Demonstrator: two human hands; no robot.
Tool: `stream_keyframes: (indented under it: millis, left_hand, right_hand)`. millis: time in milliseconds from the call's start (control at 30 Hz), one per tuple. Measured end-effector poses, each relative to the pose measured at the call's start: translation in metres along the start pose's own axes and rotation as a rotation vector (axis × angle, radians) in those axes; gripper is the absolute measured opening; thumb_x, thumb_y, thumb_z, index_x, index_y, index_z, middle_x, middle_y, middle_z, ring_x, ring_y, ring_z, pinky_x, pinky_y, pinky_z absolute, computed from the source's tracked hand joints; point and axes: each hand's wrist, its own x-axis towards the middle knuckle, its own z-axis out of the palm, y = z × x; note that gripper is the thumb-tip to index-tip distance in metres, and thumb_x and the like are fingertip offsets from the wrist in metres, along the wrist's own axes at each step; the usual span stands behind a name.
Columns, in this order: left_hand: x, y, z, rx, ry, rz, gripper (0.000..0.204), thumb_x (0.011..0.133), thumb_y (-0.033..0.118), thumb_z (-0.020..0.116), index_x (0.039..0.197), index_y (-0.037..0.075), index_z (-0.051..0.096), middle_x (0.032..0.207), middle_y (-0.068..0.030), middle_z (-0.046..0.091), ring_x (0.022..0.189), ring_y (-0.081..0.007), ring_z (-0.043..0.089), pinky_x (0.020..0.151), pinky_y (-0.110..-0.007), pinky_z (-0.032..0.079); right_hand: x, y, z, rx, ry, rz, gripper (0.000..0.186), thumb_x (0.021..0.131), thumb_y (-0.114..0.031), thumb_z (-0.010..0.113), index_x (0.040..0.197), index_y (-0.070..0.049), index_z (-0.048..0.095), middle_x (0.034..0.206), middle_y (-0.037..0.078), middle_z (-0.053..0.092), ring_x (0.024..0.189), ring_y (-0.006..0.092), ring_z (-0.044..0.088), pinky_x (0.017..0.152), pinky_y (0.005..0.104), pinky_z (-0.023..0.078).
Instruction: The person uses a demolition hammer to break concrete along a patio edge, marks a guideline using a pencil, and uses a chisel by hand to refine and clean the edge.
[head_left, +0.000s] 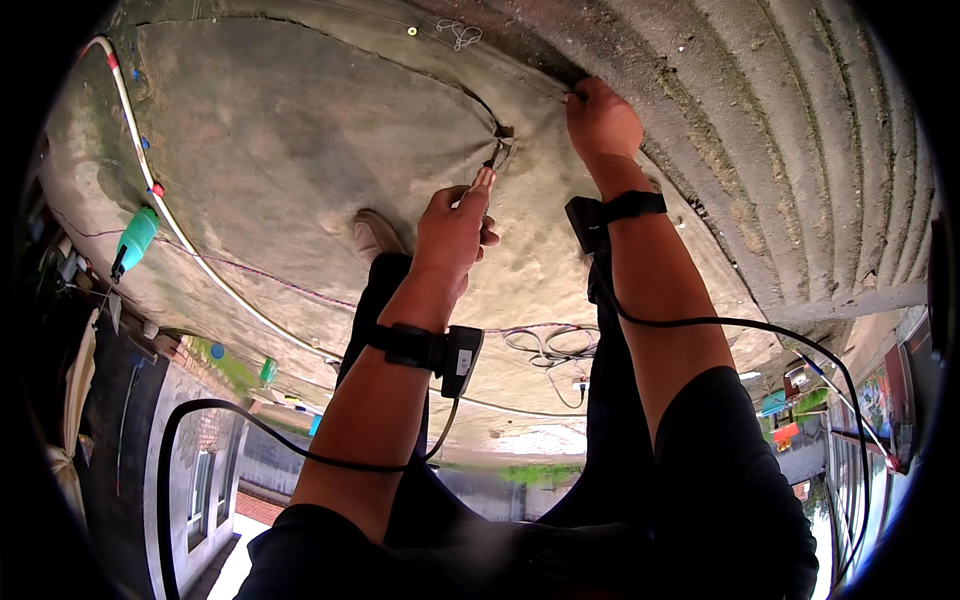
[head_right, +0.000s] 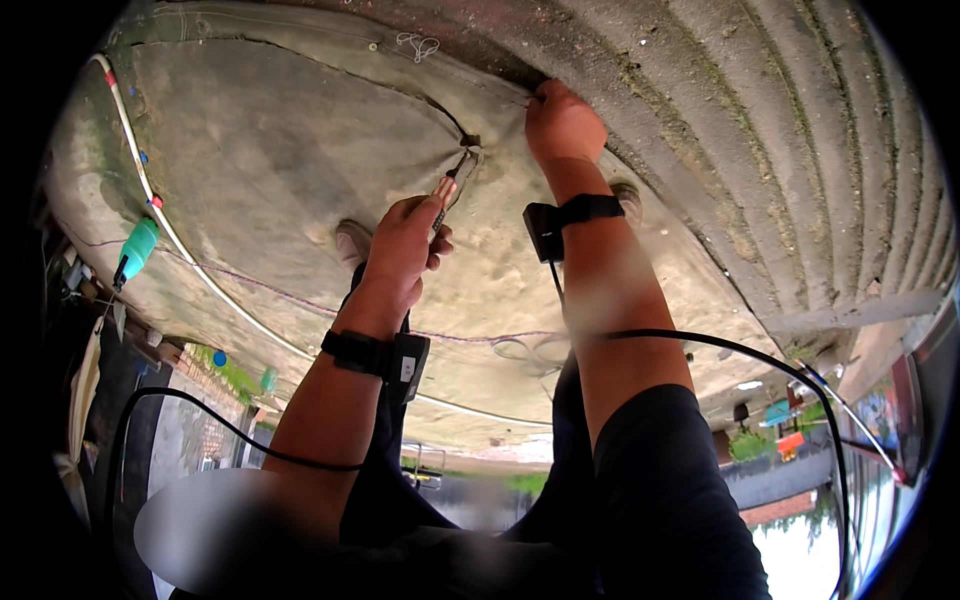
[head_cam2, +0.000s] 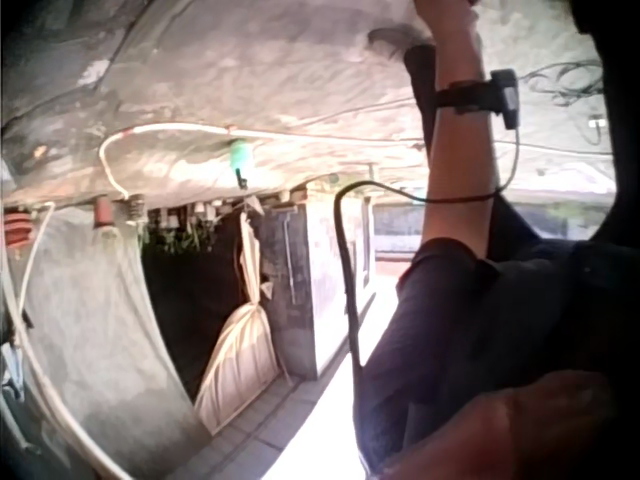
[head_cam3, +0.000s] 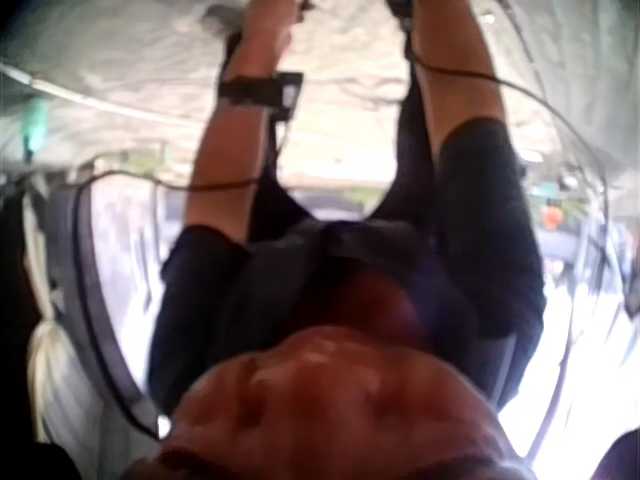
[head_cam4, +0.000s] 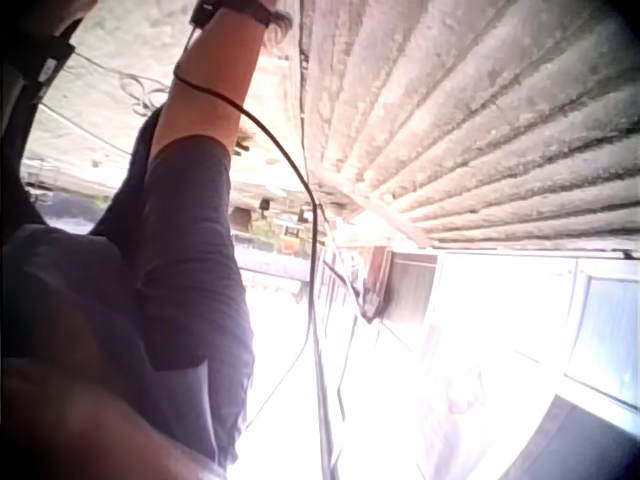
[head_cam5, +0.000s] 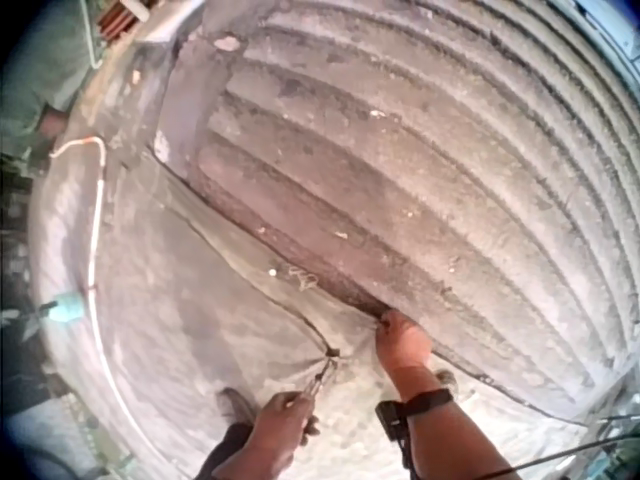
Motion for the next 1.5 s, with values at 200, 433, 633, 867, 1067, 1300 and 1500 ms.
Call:
stream_keyframes:
  millis: [200, 433, 633, 867, 1067, 1300, 1500]
  left_hand:
    - [0.0, 0.0, 0.005, -0.033, -0.025, 0.008, 0.039, 0.092, 0.034, 0.061, 0.115, 0.004, 0.056, 0.083, -0.0047, 0.059, 0.061, -0.0114, 0.056, 0.05, -0.024, 0.039]
    - [0.02, -0.023, 0.002, 0.601, 0.117, 0.342, 0.047, 0.089, 0.035, 0.059, 0.122, 0.003, 0.053, 0.096, -0.0198, 0.068, 0.086, -0.0337, 0.068, 0.072, -0.041, 0.052]
    - [-0.011, -0.011, -0.006, 0.633, 0.078, 0.369, 0.045, 0.089, 0.033, 0.059, 0.124, 0.004, 0.053, 0.1, -0.02, 0.069, 0.087, -0.0353, 0.068, 0.077, -0.041, 0.053]
    - [-0.059, 0.031, -0.051, 0.189, 0.074, 0.284, 0.04, 0.093, 0.023, 0.06, 0.128, 0.007, 0.051, 0.079, -0.0019, 0.058, 0.059, -0.0088, 0.055, 0.047, -0.023, 0.039]
    - [-0.118, 0.013, -0.114, 0.163, 0.047, 0.201, 0.038, 0.094, 0.025, 0.06, 0.127, 0.007, 0.052, 0.079, -0.0013, 0.058, 0.058, -0.0088, 0.055, 0.047, -0.023, 0.04]
    - [-0.193, -0.007, -0.177, 0.163, -0.043, 0.173, 0.039, 0.094, 0.024, 0.059, 0.128, 0.007, 0.052, 0.079, -0.0026, 0.06, 0.057, -0.0094, 0.055, 0.047, -0.024, 0.04]
    - [-0.236, 0.008, -0.224, 0.199, 0.031, 0.203, 0.043, 0.093, 0.025, 0.06, 0.13, 0.006, 0.049, 0.079, -0.0035, 0.058, 0.056, -0.0103, 0.055, 0.046, -0.023, 0.039]
  right_hand:
    - [-0.001, 0.001, 0.012, 0.069, 0.066, 0.076, 0.024, 0.086, -0.032, 0.061, 0.106, -0.02, 0.065, 0.095, 0.011, 0.071, 0.092, 0.0335, 0.067, 0.078, 0.0449, 0.053]
    - [-0.04, 0.006, -0.003, 0.315, 0.002, -0.014, 0.032, 0.085, -0.026, 0.062, 0.114, -0.011, 0.058, 0.092, 0.012, 0.071, 0.09, 0.033, 0.067, 0.079, 0.0432, 0.052]
    - [-0.099, 0.011, -0.063, 0.409, -0.135, -0.108, 0.029, 0.086, -0.022, 0.064, 0.109, -0.005, 0.059, 0.09, 0.014, 0.071, 0.081, 0.0298, 0.069, 0.073, 0.0389, 0.053]
    - [-0.198, -0.022, -0.146, 0.843, -0.258, -0.086, 0.024, 0.089, -0.011, 0.064, 0.11, 0.0, 0.059, 0.083, 0.011, 0.068, 0.076, 0.0173, 0.067, 0.068, 0.0283, 0.052]
    - [-0.277, -0.044, -0.186, 0.572, -0.284, -0.093, 0.022, 0.086, -0.016, 0.067, 0.104, -0.004, 0.063, 0.083, 0.011, 0.07, 0.075, 0.0219, 0.068, 0.068, 0.0319, 0.053]
    - [-0.364, -0.061, -0.21, 0.358, -0.326, -0.169, 0.013, 0.086, -0.013, 0.061, 0.097, -0.006, 0.064, 0.097, 0.006, 0.067, 0.091, 0.0202, 0.064, 0.075, 0.0324, 0.053]
    - [-0.396, -0.112, -0.248, 0.547, -0.368, -0.028, 0.025, 0.089, -0.014, 0.065, 0.109, -0.001, 0.06, 0.082, 0.006, 0.065, 0.077, 0.0112, 0.064, 0.071, 0.0267, 0.052]
